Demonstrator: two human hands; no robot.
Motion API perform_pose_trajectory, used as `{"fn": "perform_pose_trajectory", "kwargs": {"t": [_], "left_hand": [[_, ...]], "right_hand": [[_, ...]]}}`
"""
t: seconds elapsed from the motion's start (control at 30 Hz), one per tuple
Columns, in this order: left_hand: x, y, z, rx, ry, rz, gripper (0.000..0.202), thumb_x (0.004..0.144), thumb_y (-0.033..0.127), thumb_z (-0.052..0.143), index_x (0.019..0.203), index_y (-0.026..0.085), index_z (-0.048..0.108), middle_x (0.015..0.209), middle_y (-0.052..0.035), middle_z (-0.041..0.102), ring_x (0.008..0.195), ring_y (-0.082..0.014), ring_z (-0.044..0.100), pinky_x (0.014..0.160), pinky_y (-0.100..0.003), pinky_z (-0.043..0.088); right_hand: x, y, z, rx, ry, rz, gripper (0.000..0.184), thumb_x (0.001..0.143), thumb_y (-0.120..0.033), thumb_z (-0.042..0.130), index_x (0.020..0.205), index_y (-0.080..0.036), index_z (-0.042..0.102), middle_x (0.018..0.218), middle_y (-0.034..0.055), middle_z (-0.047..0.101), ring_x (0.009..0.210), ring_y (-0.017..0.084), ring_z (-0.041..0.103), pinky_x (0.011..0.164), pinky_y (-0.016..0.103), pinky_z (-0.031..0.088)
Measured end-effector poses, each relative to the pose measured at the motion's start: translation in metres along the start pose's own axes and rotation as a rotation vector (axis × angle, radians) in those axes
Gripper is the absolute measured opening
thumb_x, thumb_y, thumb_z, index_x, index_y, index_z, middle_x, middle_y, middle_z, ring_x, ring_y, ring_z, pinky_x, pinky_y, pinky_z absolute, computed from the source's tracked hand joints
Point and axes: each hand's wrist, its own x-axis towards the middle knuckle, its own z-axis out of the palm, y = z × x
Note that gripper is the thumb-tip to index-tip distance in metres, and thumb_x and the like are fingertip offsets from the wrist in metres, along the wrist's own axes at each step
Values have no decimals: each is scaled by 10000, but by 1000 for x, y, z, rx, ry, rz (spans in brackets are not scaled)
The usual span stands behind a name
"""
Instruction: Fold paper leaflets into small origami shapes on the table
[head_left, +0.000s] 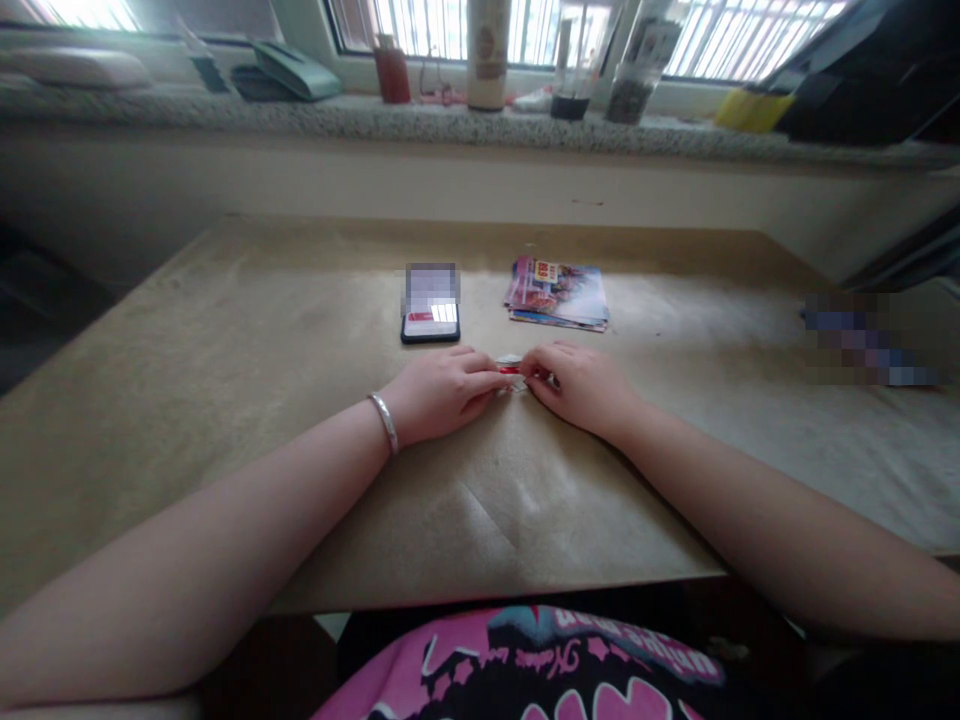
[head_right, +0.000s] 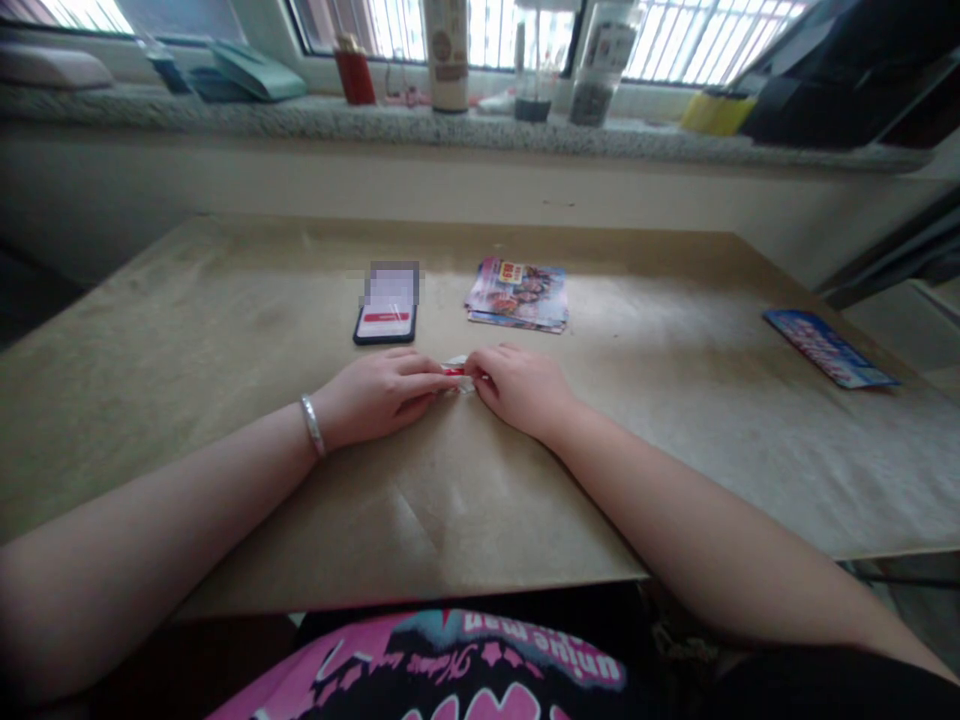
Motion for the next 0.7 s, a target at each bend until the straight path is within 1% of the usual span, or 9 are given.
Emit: {"fn": "perform_pose_trajectory", "kwargs": {"t": [0.13,0.27,0.37,0.43,0.53,0.6,0.7], "left_hand": [[1,0,1,8,13,-7,294,898,186,474,1133,170,650,1016,-73,685,873,-165,596,775,-279,501],[1,-2,1,16,10,24,309,910,186,458,1160,166,638,1001,-77,680,861,-167,585,764,-280,503],[0,-2,1,36,-1,27,314,910,181,458,1168,169,635,997,-76,675,849,-167,577,761,-282,504],[1,-1,1,63,-17,28,313,915,185,454,1170,171,635,995,-76,672,848,-167,575,763,-280,503],[3,3,2,122,-43,19,310,933,207,434,1158,158,640,976,-85,662,847,-175,575,765,-290,505],[5,6,2,149,-50,-4,299,931,207,433,1128,149,650,943,-88,653,835,-179,573,763,-299,504],[5,6,3,140,-48,-22,275,914,188,457,1096,155,660,916,-78,645,825,-175,567,764,-299,499]], "right_hand": [[4,3,4,52,9,-6,134,833,-212,540,884,-201,664,864,46,682,828,183,591,719,280,407],[10,7,9,202,-22,66,153,838,-280,567,787,-187,676,787,39,632,724,147,552,657,255,393],[14,9,11,282,-59,137,133,813,-253,579,742,-176,661,714,17,598,646,124,511,603,243,364],[15,9,11,298,-62,156,121,800,-245,586,722,-175,645,683,5,588,621,118,494,588,242,350],[14,9,11,321,-44,170,72,789,-235,597,760,-178,629,666,-8,589,607,114,493,580,239,348],[13,9,11,318,-21,149,47,784,-218,599,797,-181,624,682,-8,595,619,116,506,588,236,358],[10,10,11,239,8,49,62,804,-218,589,805,-186,643,753,16,608,677,128,534,630,240,385]]}}
